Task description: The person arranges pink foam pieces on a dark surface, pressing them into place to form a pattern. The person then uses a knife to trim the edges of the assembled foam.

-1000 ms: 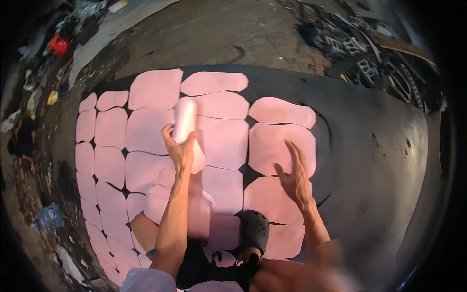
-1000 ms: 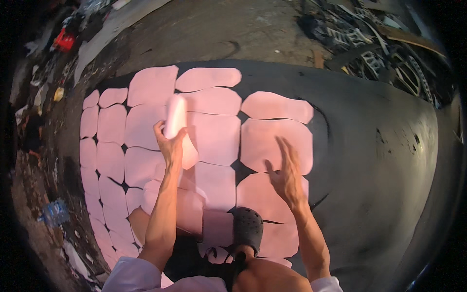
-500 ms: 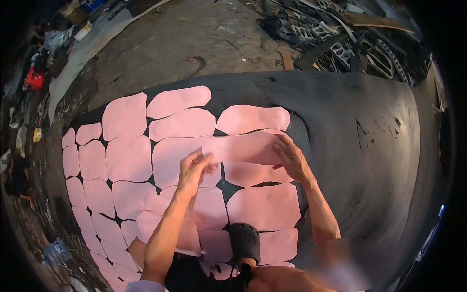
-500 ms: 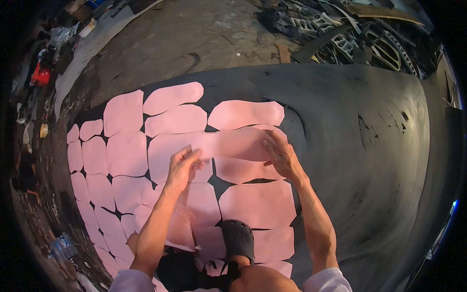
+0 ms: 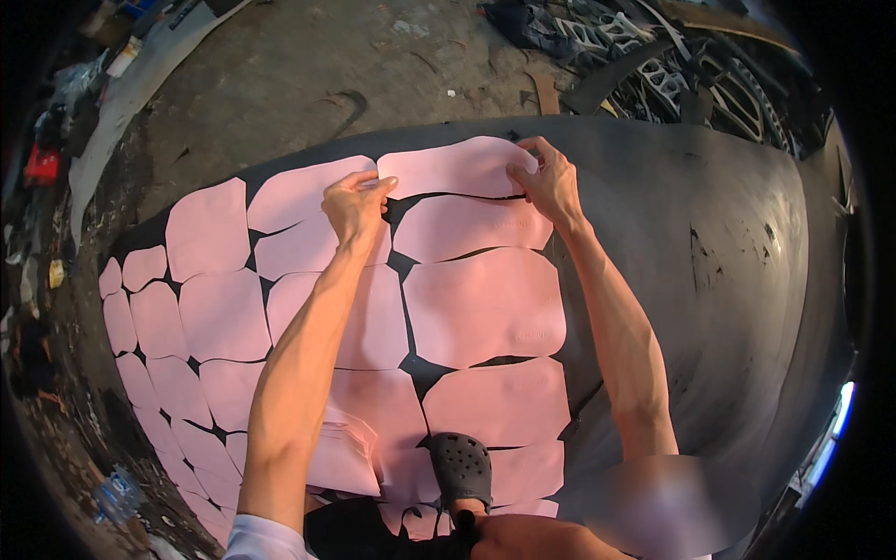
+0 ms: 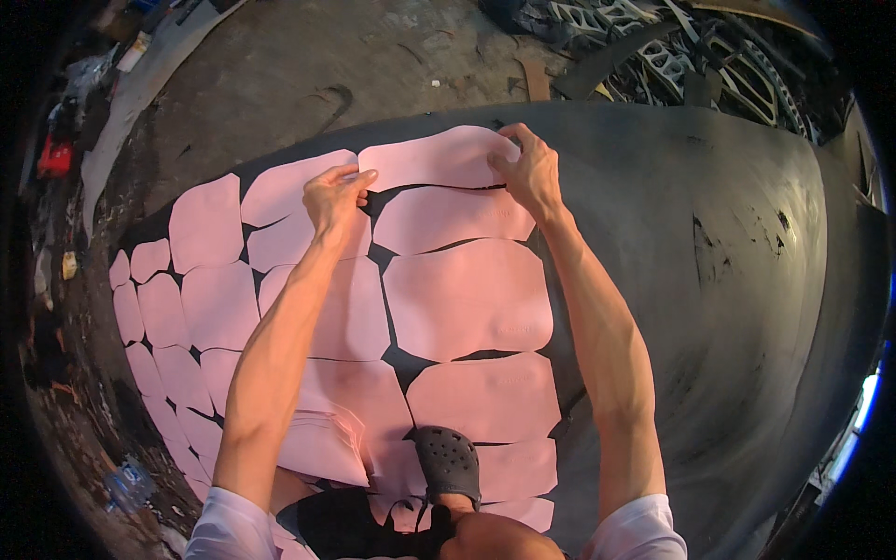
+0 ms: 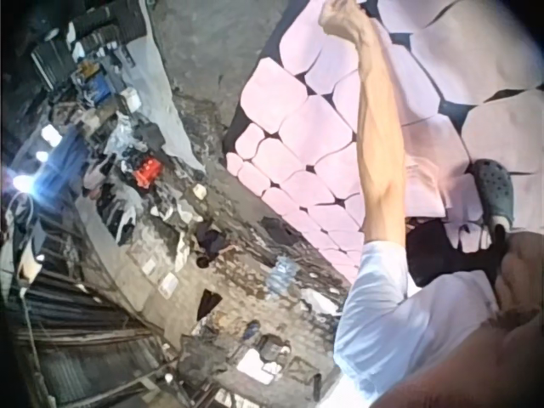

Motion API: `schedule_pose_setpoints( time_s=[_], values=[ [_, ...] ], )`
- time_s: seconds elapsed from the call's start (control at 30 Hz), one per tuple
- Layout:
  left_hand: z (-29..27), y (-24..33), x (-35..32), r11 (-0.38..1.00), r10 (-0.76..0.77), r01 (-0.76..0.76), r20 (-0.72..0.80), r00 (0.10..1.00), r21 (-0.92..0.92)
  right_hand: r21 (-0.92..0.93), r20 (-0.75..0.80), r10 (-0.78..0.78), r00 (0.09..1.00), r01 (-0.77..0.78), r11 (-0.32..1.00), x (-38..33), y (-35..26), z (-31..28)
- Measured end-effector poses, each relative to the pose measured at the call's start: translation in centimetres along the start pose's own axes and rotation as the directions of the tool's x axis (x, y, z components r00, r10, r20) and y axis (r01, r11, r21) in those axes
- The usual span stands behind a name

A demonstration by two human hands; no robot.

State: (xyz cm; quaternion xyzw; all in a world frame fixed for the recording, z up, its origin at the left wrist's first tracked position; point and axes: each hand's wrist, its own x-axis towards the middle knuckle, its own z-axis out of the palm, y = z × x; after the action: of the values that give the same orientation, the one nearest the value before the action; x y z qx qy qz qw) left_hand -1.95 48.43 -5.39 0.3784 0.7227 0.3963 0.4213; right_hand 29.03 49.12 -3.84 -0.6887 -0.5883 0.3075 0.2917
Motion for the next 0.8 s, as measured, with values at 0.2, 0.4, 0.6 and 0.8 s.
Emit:
schedule_pose_setpoints(
  time_s=[0.2,0.4,0.6,0.8],
  values=[
    [0.0,0.4,0.1,0.998,0.016,-0.019,0.041,0.999,0.062,-0.119,-0.071,-0.099,0.993,0.09,0.989,0.2,1.6,0.6],
    [-0.6,0.1,0.6,0.979,0.083,-0.102,0.112,0.99,0.177,-0.161,-0.016,-0.015,1.0,0.012,0.987,0.6,0.5,-0.1],
    [-0.1,1.0,0.3,0.965,0.02,-0.07,0.197,0.98,0.252,-0.245,-0.011,-0.039,0.999,0.035,0.969,0.0,1.3,-0.5],
    [1.9,-0.6,-2.4,0.409,0.676,-0.735,0.361,0.642,0.54,-0.527,-0.191,-0.305,0.933,0.164,0.834,-1.4,-1.4,0.5]
  ],
)
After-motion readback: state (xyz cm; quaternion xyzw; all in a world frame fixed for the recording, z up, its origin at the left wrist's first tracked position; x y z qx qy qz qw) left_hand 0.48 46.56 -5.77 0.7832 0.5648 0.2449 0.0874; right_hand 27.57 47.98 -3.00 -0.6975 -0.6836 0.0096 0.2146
